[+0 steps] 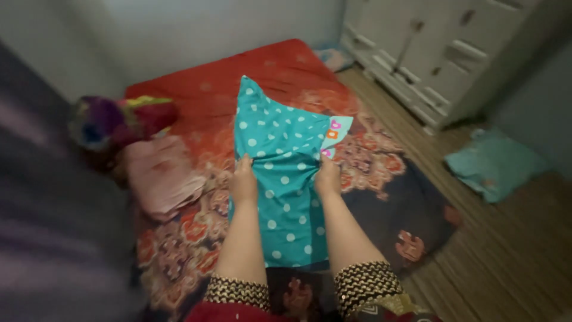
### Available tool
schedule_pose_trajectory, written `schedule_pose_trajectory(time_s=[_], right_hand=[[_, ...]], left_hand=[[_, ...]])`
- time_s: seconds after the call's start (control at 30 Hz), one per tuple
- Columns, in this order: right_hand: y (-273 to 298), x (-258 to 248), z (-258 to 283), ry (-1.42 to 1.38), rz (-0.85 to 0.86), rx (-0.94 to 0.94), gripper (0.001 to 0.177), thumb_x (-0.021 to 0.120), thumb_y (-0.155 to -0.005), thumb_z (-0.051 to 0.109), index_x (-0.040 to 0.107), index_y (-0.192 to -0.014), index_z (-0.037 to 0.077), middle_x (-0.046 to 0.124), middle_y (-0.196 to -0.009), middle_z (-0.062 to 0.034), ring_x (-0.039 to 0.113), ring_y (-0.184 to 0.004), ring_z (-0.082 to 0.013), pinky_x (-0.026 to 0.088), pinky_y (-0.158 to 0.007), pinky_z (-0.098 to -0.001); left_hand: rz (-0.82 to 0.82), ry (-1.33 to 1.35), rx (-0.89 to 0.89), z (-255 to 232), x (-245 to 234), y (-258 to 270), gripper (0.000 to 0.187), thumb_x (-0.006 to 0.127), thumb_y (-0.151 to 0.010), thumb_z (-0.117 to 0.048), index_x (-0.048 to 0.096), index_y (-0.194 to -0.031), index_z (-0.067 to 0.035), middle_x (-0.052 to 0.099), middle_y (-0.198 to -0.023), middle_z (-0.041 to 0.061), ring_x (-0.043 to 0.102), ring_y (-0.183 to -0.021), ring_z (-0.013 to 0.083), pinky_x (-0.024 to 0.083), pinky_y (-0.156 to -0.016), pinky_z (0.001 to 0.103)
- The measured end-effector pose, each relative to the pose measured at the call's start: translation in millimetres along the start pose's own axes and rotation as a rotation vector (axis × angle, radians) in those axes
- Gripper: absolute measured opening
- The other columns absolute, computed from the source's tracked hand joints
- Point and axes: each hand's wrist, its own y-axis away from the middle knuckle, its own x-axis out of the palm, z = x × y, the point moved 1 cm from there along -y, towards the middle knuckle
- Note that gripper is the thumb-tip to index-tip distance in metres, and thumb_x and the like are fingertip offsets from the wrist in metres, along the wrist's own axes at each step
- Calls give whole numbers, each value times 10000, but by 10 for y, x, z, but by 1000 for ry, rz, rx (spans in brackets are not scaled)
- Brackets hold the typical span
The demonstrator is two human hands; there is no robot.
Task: Picking up and organizing pillows and other soft items from a bed into a corner area.
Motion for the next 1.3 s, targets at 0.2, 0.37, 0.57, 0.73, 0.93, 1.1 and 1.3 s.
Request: schedule_pose_trajectory(time_s=[0.2,0.37,0.57,0.73,0.93,1.1,1.3], right_hand=[[-470,-877,-870,141,-129,27,396,464,-926,74,710,-1228,145,701,-1031,-268,662,-1015,-471,493,-867,-574],[-771,-1735,-1630,53,-321,-24,384,457,-926,49,709,-1208,116,706,-1039,-269,669,-1006,-470,513,-859,-555],[-931,-2755,-2576,83,-452,133,423,460,-916,51,698,-1260,112,698,-1009,-291,663,-971,-487,511,-834,-564],[-856,-3513,-3114,96,-561,212,402,450,-916,61,696,-1231,110,702,-999,-281,673,-945,-483,519,-803,-560],[-771,-4277,-3636,201,-655,380,353,471,-927,85,710,-1185,107,705,-980,-274,669,-944,-490,510,-793,-568],[-883,-4807,-4373,194,-725,434,308,443,-995,166,693,-1148,72,686,-1024,-295,649,-989,-504,504,-814,-572],[-1099,-5672,-4489,195,-787,594,359,402,-1003,226,705,-1124,76,691,-1047,-291,641,-1030,-503,493,-851,-585]], left_hand=[[194,65,-11,-1258,671,-35,258,534,-1073,-233,664,-1254,-104,733,-1099,198,714,-894,430,553,-695,547],[280,120,16,-2247,1402,200,319,521,-1044,-187,651,-1332,-151,731,-1108,201,715,-875,428,552,-727,552],[285,298,189,-3517,2059,537,301,531,-1039,-191,655,-1305,-125,736,-1125,179,717,-877,416,555,-703,538],[499,245,218,-4460,2360,799,312,523,-1055,-261,666,-1318,-173,733,-1109,159,716,-850,411,552,-711,536],[440,426,442,-5377,2940,1188,297,509,-1049,-213,653,-1279,-94,722,-1179,163,722,-873,405,571,-693,521],[634,529,462,-6204,3352,1394,339,478,-1023,-126,650,-1314,-103,706,-1180,182,703,-914,443,560,-738,544],[700,658,476,-7379,3729,1542,275,514,-1045,-191,680,-1243,-94,683,-1266,228,680,-1003,473,547,-801,559]])
